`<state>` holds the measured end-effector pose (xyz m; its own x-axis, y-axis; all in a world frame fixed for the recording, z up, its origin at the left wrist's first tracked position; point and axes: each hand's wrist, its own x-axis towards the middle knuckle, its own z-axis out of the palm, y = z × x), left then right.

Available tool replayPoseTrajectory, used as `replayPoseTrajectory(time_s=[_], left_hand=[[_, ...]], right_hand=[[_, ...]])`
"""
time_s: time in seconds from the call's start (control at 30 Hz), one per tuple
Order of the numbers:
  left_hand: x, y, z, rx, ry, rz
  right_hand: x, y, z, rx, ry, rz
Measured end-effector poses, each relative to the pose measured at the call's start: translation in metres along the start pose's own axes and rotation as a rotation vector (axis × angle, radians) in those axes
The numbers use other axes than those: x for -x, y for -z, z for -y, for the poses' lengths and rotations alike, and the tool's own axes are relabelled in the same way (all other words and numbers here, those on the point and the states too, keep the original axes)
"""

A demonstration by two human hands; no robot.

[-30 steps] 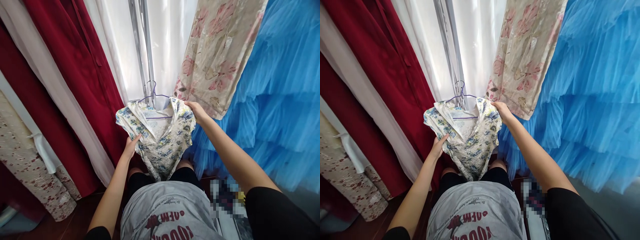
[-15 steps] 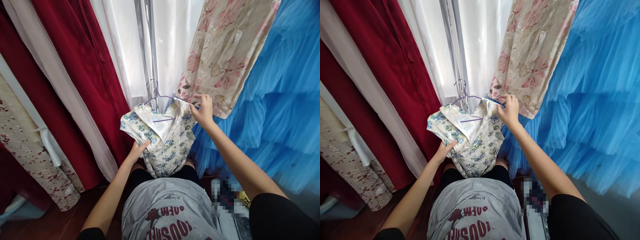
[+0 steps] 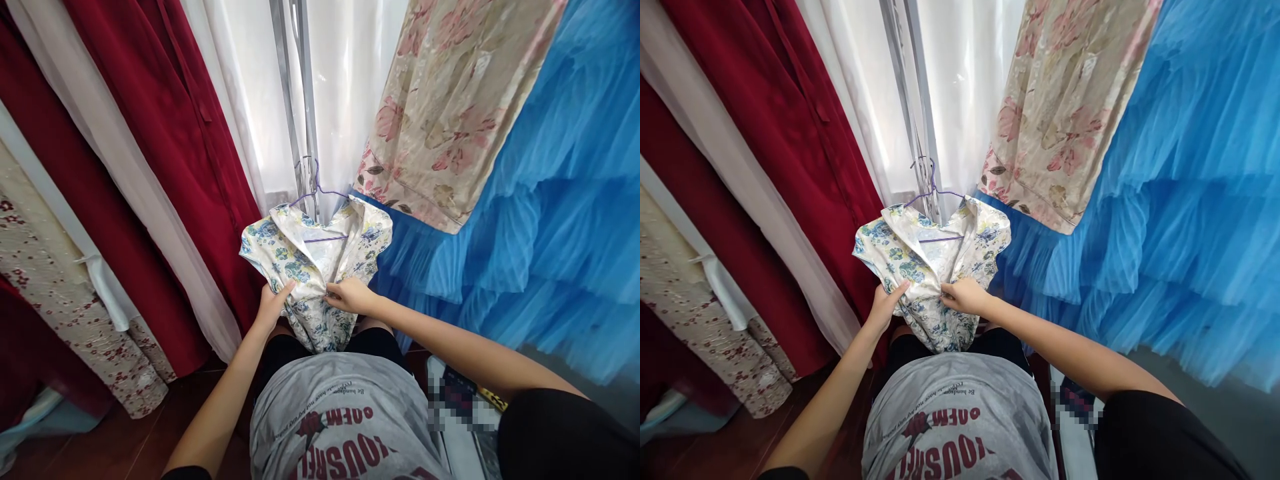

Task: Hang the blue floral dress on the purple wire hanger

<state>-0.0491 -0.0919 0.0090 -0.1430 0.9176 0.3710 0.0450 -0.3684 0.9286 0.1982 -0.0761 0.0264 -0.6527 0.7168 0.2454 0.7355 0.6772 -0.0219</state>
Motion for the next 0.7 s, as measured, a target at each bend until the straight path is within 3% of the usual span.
replayPoseTrajectory(time_s=[0.1,0.13,0.17,0.23,0.3,0.33,0.5,0.7], left_hand=[[0.017,-0.003,0.012,-0.246,-0.299,-0.356],[0.025,-0.007,0.017,-0.338,-0.4,-0.4],[0.033,-0.013,0.023,-0.424,-0.471,-0.355],[0.047,-0.03,0.033,-0.557,-0.493,-0.074],[0.054,-0.05,0.04,-0.625,-0.39,0.18],[0.055,-0.058,0.041,-0.642,-0.33,0.234],[0.041,-0.078,0.03,-0.702,-0.254,0.253],[0.039,-0.083,0.002,-1.046,-0.199,0.384]], right_hand=[[0.008,0.002,-0.001,0.021,0.015,-0.01],[0.01,0.003,0.0,0.033,0.025,-0.005],[0.012,0.004,0.0,0.047,0.037,0.006],[0.014,0.007,0.002,0.077,0.06,0.037],[0.013,0.009,0.002,0.104,0.087,0.068],[0.012,0.01,0.002,0.114,0.103,0.076],[0.01,0.022,-0.006,0.109,0.133,0.052],[-0.003,0.049,-0.024,0.115,0.062,0.025]])
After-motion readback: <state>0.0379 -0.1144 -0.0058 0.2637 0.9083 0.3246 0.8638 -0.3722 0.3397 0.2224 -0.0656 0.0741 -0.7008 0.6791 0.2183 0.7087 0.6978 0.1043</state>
